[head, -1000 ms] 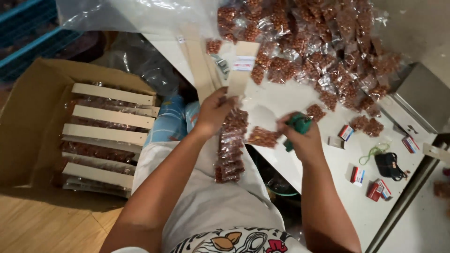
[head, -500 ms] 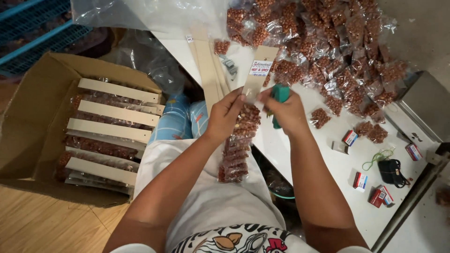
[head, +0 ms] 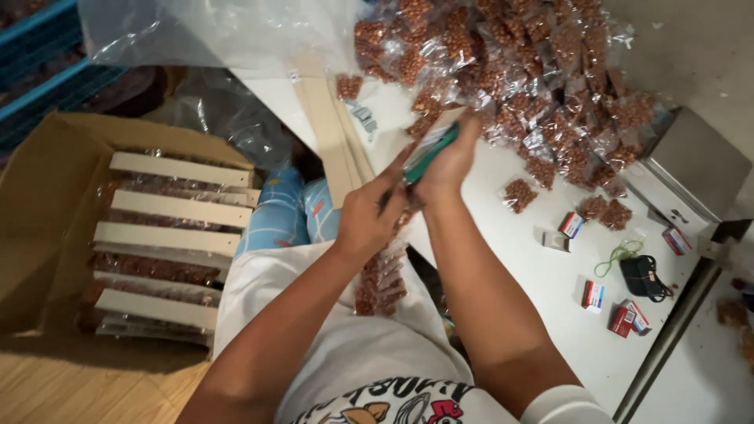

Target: The person repeatedly picks up small plastic bags of brown snacks, places them against a wooden board, and uses a handheld green stapler to attach a paper label to each bag. The labeled bags are then placed into a cardboard box.

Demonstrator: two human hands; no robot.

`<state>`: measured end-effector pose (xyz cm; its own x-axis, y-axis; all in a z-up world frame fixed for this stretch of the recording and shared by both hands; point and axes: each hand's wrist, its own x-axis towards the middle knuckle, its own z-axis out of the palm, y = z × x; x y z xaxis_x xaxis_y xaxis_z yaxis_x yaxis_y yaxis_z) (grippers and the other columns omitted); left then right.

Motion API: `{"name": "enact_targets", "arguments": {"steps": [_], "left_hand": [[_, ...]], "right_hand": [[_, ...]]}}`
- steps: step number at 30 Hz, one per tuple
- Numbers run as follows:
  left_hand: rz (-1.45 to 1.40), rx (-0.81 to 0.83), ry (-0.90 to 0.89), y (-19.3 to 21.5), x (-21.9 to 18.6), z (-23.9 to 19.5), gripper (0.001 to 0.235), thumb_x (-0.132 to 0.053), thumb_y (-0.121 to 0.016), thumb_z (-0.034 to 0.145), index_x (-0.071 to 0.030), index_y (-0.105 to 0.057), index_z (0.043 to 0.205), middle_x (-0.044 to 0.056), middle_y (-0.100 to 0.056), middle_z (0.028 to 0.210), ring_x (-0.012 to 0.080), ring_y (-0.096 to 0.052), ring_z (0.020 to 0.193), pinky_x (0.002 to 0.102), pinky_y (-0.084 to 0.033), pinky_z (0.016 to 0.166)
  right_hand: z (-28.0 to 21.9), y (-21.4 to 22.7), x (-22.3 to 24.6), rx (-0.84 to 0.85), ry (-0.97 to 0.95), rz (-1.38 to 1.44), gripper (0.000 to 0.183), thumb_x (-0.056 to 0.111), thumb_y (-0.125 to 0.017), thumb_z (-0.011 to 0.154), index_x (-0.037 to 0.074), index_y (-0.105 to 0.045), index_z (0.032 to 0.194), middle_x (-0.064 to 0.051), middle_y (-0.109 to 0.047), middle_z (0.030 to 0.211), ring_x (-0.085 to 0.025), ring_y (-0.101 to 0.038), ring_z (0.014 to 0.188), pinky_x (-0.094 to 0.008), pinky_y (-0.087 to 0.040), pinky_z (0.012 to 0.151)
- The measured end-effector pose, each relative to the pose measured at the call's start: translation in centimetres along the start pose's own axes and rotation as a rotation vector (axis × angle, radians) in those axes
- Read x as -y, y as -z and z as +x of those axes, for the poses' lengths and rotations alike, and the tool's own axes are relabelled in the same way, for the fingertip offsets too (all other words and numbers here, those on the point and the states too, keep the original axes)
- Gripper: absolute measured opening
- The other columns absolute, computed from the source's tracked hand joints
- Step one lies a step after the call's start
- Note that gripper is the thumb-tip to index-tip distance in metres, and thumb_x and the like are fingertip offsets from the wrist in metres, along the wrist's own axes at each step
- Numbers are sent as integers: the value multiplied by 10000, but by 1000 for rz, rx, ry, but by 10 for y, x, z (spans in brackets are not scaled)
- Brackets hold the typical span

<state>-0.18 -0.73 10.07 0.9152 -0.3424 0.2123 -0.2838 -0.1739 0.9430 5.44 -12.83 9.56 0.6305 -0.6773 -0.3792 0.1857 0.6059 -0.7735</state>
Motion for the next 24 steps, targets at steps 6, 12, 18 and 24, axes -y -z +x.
{"name": "enact_targets", "arguments": {"steps": [6,12,18,24], "left_hand": [[-302,-246,363,-22,128,29,292,-247,-600,984,-189,-721,1244,43,-710,775,141,-646,742,335,-581,742],[-256,-181,456,-5,157,43,321,-428,-823,866,-227,-765,1108,29,-746,741,117,-690,681,306,-576,632],[-286,-162,570,-1,113,50,519,-403,-818,841,-83,-707,1234,122,-759,936,213,-734,907,395,-588,859],[-335,-97,491,-22,163,58,293,-298,-769,922,-88,-691,1112,107,-751,907,179,-694,813,364,-594,761]], "right_hand": [[86,11,-28,77,189,-909,440,537,-800,695,184,-783,957,-108,-772,878,-298,-764,926,-443,-575,819],[224,134,-21,197,504,-1789,545,470,-784,876,215,-656,1341,-140,-685,1214,-405,-676,1135,-544,-551,957],[185,140,25,496,708,-1407,424,153,-747,848,-45,-701,1220,-341,-672,1134,-539,-628,1112,-574,-505,948],[81,80,62,835,193,-932,257,39,-821,767,-21,-706,989,-163,-685,711,-253,-712,620,-381,-584,568]]}}
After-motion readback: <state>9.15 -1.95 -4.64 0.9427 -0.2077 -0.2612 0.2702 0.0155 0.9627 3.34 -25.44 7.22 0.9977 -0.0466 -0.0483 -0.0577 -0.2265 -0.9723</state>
